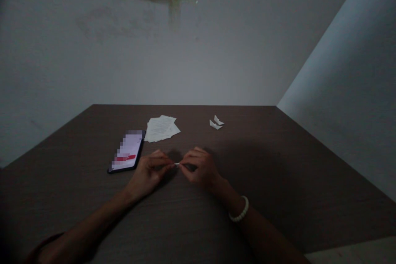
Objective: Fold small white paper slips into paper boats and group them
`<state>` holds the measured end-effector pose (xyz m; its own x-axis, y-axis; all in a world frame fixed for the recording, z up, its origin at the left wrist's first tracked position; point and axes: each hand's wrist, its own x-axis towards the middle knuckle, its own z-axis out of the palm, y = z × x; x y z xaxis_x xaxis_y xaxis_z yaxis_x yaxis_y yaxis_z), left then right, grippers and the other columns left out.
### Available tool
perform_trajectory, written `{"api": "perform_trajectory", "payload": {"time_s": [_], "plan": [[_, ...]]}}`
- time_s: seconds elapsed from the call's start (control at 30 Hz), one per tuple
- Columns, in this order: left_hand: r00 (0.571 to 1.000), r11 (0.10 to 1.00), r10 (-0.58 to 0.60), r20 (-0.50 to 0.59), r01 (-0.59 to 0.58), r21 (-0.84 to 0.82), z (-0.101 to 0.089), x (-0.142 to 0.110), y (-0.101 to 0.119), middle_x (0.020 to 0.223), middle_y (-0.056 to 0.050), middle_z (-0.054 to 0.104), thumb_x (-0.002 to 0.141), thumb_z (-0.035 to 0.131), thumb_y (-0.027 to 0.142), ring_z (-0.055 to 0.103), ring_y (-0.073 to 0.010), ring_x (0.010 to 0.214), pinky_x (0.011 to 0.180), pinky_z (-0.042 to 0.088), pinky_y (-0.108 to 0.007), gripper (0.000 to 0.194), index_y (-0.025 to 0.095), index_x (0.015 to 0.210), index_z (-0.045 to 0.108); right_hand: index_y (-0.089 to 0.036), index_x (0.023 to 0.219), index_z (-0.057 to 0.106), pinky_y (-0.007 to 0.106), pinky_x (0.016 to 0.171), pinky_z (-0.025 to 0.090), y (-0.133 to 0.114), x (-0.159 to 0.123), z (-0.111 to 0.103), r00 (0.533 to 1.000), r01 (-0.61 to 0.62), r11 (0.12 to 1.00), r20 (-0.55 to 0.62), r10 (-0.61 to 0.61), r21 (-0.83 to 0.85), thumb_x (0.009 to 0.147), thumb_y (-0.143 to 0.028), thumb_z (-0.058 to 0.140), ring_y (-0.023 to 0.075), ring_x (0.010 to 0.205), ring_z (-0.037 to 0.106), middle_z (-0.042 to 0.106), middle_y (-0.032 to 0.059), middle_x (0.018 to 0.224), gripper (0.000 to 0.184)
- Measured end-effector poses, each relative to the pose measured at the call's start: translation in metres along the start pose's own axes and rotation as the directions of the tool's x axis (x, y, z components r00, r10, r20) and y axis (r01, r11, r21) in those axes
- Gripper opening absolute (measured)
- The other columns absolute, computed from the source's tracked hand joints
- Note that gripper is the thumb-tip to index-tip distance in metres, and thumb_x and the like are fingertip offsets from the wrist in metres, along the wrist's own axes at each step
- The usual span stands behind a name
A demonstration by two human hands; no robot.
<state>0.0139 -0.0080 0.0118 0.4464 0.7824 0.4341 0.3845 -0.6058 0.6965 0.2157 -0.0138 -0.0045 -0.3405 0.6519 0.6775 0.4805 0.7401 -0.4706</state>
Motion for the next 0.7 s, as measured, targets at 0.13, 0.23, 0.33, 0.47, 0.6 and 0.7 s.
{"api": "perform_trajectory", "payload": {"time_s": [0.13,0.23,0.33,0.47,0.6,0.7], "plan": [[1.000,1.000,-0.008,0.013,0.008,0.001,-0.0005,0.0003,0.0006,0.076,-0.004,0.068,0.087,0.060,0.021,0.059,-0.0177,0.074,0.069,0.047,-0.032,0.016,0.021,0.080,0.074,-0.021,0.077,0.070,0.032,0.067,0.045,-0.0003,0.0007,-0.0011,1.000,0.024,1.000,0.000,-0.024,0.002,0.082,-0.019,0.065,0.0152,0.066,0.058,0.069,0.0027,0.075,0.008],[0.999,0.998,0.037,-0.002,-0.037,0.054,-0.0003,0.0002,0.0005,0.077,-0.004,0.066,0.087,0.060,0.024,0.057,-0.0181,0.076,0.069,0.046,-0.032,0.015,0.020,0.079,0.073,-0.021,0.077,0.070,0.032,0.067,0.044,-0.0005,-0.0001,-0.0023,0.999,0.026,0.999,0.040,-0.025,-0.041,0.083,-0.018,0.063,0.0159,0.068,0.058,0.068,0.0029,0.075,0.009],[0.992,0.987,0.119,-0.049,-0.112,0.114,0.0014,-0.0002,-0.0016,0.081,-0.005,0.062,0.086,0.061,0.025,0.055,-0.0186,0.080,0.070,0.045,-0.032,0.012,0.020,0.081,0.071,-0.022,0.078,0.071,0.032,0.066,0.044,-0.0007,-0.0017,-0.0032,0.996,0.055,0.992,0.078,-0.046,-0.112,0.085,-0.020,0.063,0.0171,0.070,0.056,0.069,0.0035,0.076,0.010],[0.978,0.971,0.207,-0.031,-0.201,0.132,0.0033,-0.0015,-0.0041,0.084,-0.005,0.059,0.088,0.059,0.021,0.053,-0.0179,0.082,0.071,0.044,-0.031,0.012,0.019,0.083,0.069,-0.023,0.079,0.071,0.032,0.067,0.043,-0.0012,-0.0028,-0.0035,0.988,0.111,0.978,0.122,-0.090,-0.179,0.087,-0.021,0.062,0.0175,0.072,0.055,0.070,0.0034,0.079,0.012],[0.971,0.956,0.234,0.048,-0.239,0.173,0.0012,-0.0031,-0.0013,0.087,-0.005,0.059,0.090,0.054,0.020,0.052,-0.0180,0.083,0.074,0.043,-0.032,0.013,0.018,0.086,0.067,-0.022,0.078,0.071,0.032,0.067,0.043,-0.0037,-0.0020,-0.0045,0.982,0.154,0.964,0.137,-0.126,-0.217,0.089,-0.020,0.059,0.0178,0.072,0.055,0.070,0.0036,0.079,0.016],[0.965,0.949,0.236,0.117,-0.254,0.188,-0.0015,-0.0032,0.0031,0.087,-0.006,0.058,0.091,0.052,0.020,0.050,-0.0185,0.083,0.075,0.043,-0.033,0.015,0.017,0.086,0.065,-0.023,0.078,0.071,0.032,0.067,0.043,-0.0054,-0.0016,-0.0049,0.978,0.173,0.960,0.156,-0.140,-0.218,0.089,-0.020,0.058,0.0183,0.072,0.054,0.070,0.0033,0.078,0.017]]}}
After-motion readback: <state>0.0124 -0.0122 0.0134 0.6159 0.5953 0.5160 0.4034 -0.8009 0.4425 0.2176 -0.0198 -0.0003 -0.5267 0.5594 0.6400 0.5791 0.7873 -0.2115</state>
